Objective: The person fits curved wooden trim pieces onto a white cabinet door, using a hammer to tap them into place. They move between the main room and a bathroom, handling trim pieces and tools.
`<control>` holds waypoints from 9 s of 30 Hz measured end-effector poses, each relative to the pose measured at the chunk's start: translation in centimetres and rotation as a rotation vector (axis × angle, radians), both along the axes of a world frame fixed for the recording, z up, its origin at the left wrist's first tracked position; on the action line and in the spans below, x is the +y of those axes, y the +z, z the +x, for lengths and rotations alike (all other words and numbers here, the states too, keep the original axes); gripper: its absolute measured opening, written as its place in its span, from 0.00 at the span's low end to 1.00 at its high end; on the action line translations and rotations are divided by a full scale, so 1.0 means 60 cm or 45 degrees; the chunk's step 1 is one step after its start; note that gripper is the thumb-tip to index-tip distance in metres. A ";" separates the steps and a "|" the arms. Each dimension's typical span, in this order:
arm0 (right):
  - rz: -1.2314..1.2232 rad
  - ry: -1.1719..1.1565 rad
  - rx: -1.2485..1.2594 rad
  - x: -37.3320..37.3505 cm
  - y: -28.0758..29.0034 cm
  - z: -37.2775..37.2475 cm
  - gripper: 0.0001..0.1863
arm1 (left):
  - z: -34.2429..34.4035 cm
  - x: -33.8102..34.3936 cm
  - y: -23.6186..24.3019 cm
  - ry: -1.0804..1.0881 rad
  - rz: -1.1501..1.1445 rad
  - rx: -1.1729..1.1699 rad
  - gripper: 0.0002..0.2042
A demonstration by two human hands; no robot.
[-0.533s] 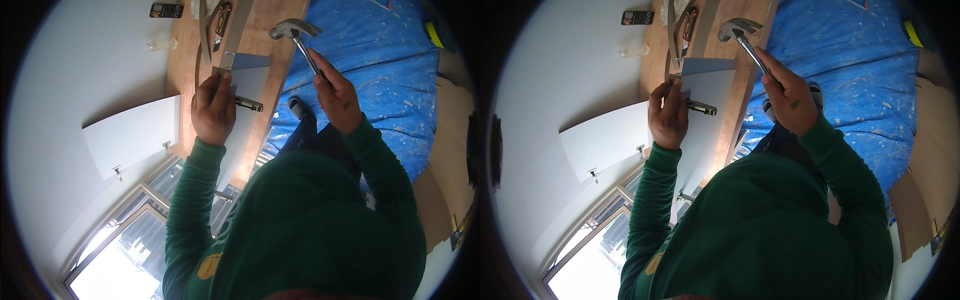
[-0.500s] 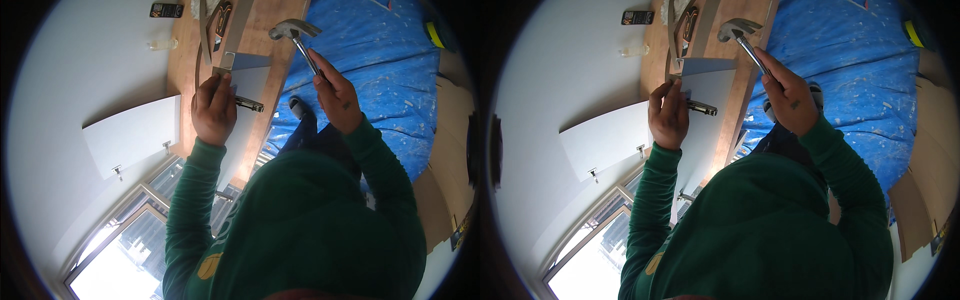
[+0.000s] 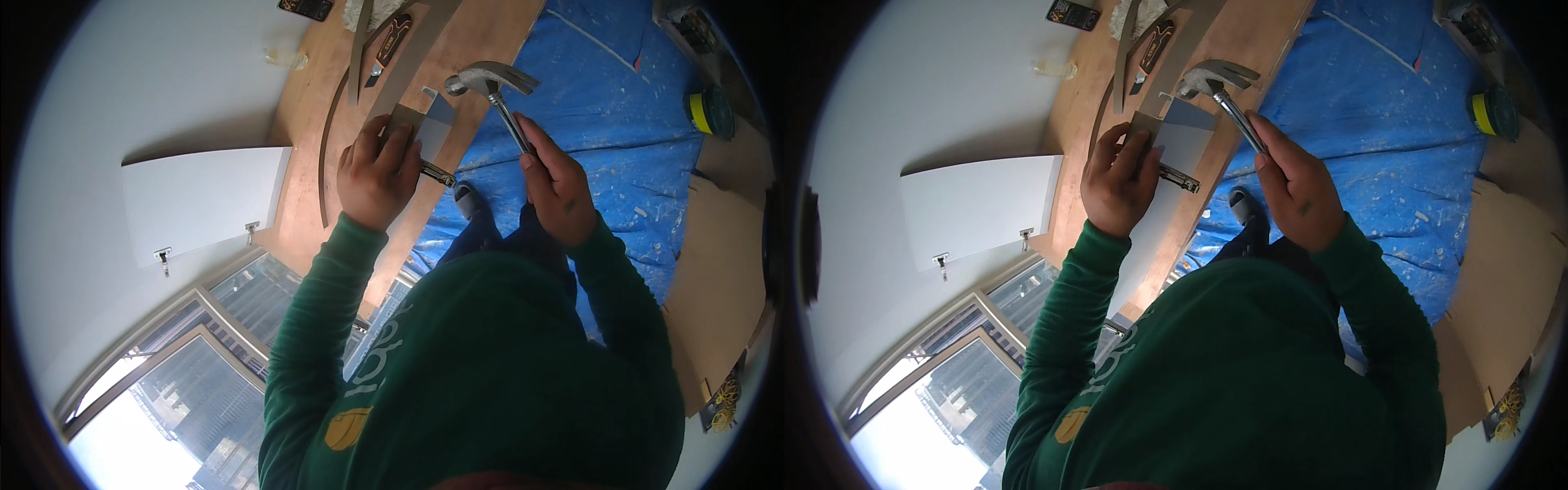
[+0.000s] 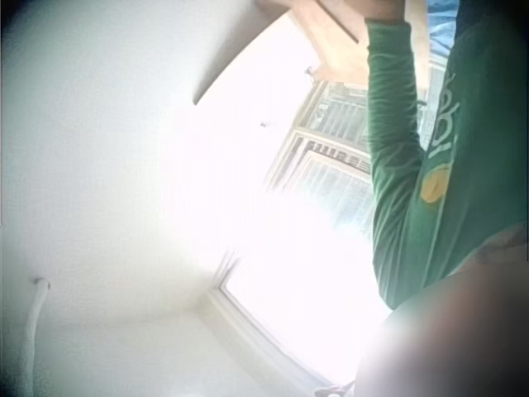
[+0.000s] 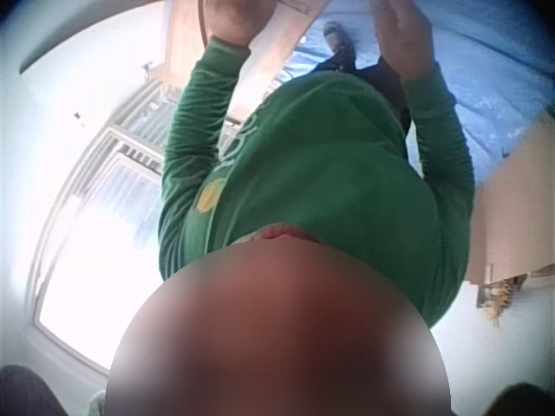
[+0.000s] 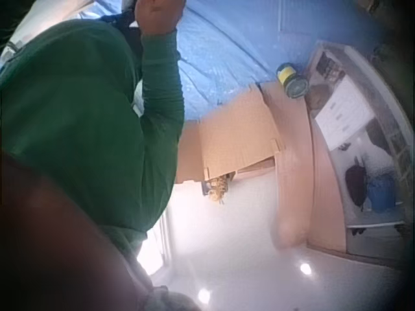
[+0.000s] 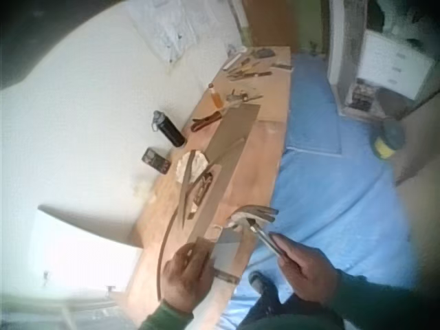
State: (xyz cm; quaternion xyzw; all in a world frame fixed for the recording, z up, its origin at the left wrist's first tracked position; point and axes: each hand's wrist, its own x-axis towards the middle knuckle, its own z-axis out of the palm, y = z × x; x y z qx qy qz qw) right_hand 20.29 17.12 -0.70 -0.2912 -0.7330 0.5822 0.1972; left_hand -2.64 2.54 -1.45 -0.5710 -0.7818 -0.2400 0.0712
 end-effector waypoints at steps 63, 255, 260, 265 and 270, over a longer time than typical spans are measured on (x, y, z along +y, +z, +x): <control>0.278 0.007 -0.294 -0.021 0.104 -0.041 0.28 | -0.027 -0.079 0.038 0.038 -0.019 -0.149 0.33; -0.557 -0.033 -1.590 3.367 -0.515 0.382 0.20 | -0.442 3.507 -0.206 -0.170 -0.300 -0.920 0.07; -0.356 0.272 -1.592 3.608 -0.574 0.268 0.21 | -0.525 3.651 -0.275 0.263 -0.440 -0.878 0.06; 0.626 0.936 -1.576 4.016 -0.613 0.064 0.22 | -0.624 3.542 -0.391 0.597 -0.736 -0.636 0.09; 0.824 0.196 -1.269 4.550 -0.580 -0.048 0.16 | -0.724 3.718 -0.462 0.615 -0.738 -0.875 0.10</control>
